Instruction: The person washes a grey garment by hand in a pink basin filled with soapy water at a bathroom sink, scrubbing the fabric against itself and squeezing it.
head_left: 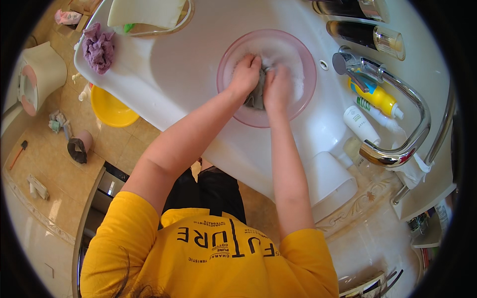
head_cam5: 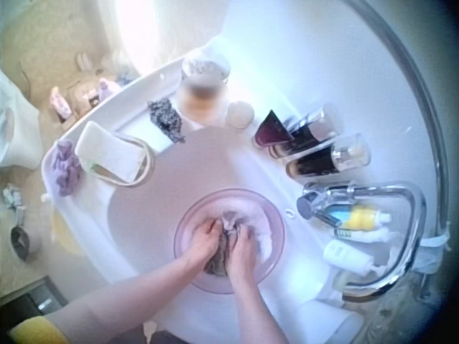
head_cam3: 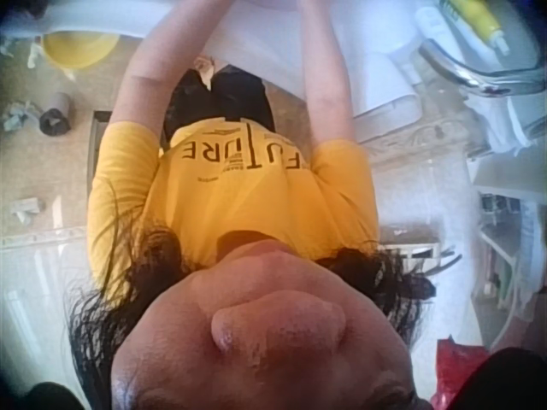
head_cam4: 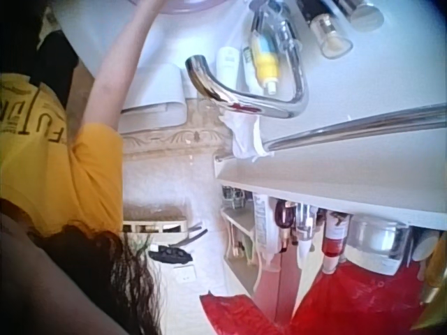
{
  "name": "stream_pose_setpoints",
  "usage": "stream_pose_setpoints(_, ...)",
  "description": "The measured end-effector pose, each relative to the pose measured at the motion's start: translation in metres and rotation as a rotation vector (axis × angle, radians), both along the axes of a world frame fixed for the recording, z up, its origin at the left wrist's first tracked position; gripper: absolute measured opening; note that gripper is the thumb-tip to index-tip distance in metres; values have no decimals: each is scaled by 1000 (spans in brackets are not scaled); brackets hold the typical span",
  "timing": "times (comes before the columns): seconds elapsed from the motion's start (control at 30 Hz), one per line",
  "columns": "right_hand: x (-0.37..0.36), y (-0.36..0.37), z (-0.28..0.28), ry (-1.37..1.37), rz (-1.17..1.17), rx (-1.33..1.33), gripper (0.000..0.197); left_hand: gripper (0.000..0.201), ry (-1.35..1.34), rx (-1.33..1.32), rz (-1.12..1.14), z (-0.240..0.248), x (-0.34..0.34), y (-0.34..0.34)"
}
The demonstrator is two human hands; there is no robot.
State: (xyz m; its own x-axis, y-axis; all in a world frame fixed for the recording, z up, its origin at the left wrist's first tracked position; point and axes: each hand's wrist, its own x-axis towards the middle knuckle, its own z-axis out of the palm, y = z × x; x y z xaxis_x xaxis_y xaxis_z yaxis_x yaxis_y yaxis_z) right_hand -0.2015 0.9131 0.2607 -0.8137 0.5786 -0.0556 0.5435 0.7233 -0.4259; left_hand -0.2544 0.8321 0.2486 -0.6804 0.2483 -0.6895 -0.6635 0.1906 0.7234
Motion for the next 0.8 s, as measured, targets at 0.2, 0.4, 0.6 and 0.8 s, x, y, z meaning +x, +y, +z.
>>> stream_pose_setpoints(0.2,1,12,-17,-295,-132,-112,29,40,-225,-9,51,6,-4,-1)
stream_pose_setpoints(0.4,-14,-43,40,243,32,-335,16,40,-522,293,117,0,-7,-9)
stream_pose_setpoints(0.6,-11,-52,43,296,29,-208,16,23,-461,428,81,12,-1,-11)
stream_pose_setpoints(0.8,-12,-36,39,275,-16,-223,16,37,-289,481,-2,26,1,-11)
